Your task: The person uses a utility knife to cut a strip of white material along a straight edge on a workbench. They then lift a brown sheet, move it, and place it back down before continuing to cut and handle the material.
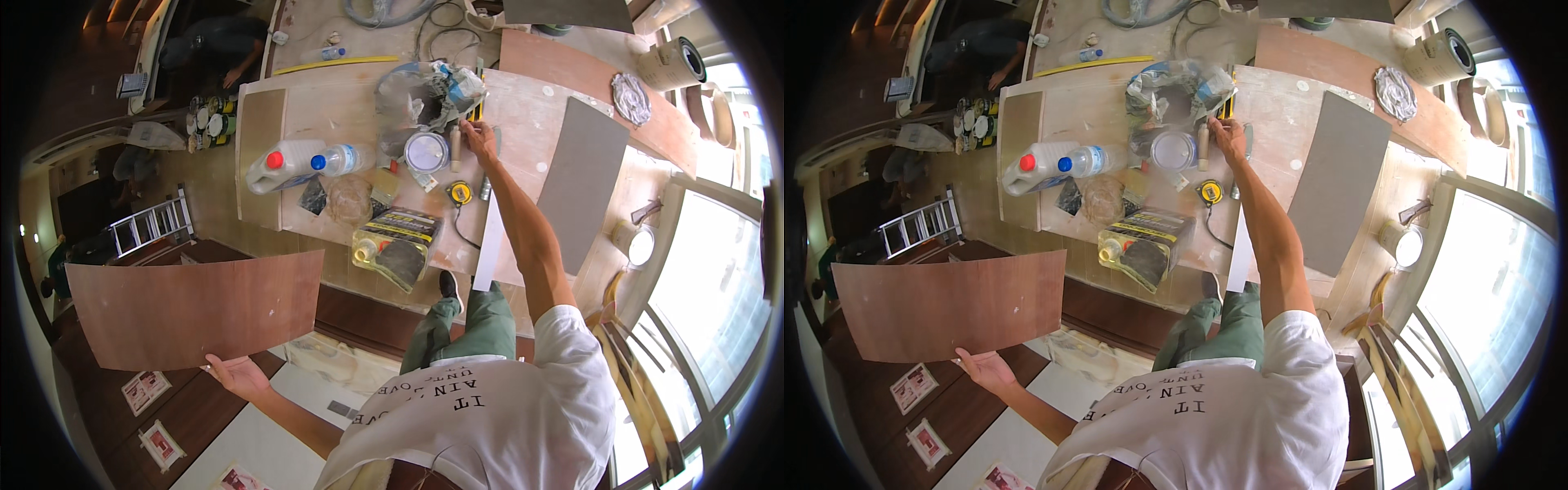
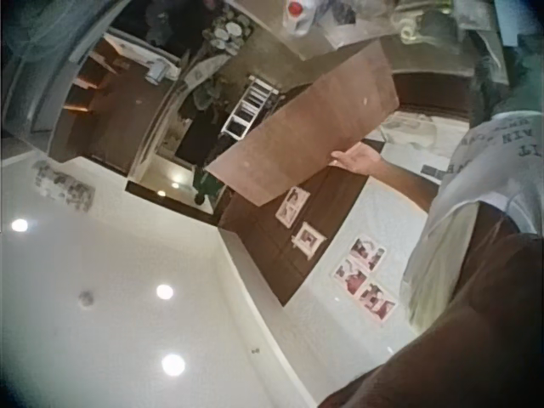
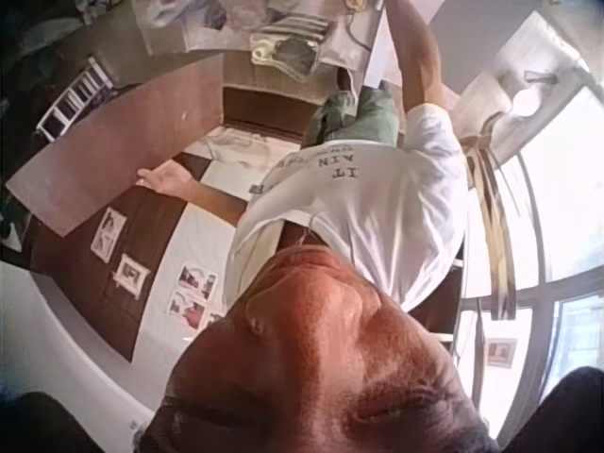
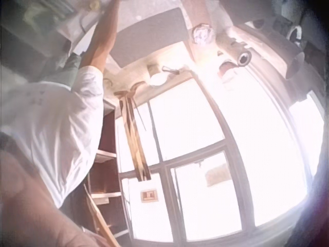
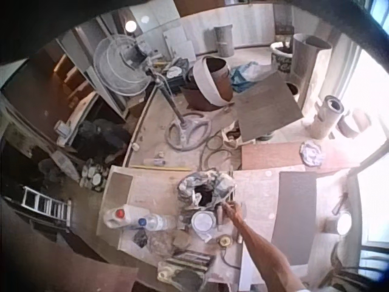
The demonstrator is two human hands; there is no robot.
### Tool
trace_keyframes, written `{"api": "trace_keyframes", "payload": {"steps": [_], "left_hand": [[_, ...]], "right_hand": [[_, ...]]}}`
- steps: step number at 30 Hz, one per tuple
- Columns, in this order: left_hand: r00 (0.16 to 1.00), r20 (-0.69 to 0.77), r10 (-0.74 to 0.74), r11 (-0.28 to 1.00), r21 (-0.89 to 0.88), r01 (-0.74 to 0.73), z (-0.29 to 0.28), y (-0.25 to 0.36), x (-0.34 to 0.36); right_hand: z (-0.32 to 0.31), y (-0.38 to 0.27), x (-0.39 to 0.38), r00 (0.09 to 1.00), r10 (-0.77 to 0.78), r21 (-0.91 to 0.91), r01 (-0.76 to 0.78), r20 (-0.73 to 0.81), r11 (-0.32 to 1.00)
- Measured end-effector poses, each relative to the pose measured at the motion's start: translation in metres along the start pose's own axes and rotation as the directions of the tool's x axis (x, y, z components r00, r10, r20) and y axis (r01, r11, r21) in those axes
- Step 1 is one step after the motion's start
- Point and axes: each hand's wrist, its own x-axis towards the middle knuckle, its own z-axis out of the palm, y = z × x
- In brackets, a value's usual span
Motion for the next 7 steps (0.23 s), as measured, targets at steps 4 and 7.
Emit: {"api": "trace_keyframes", "payload": {"steps": [4, 7], "left_hand": [[1.000, 0.006, -0.029, 1.000, -0.007, 0.029, 0.000, -0.010, -0.002], [0.997, 0.075, -0.036, 0.999, 0.009, 0.035, 0.025, -0.015, -0.007]], "right_hand": [[0.002, -0.014, -0.006, 0.969, -0.186, -0.294, 0.133, -0.162, 0.947], [0.005, -0.024, -0.015, 0.958, -0.120, -0.394, 0.008, -0.261, 0.919]]}}
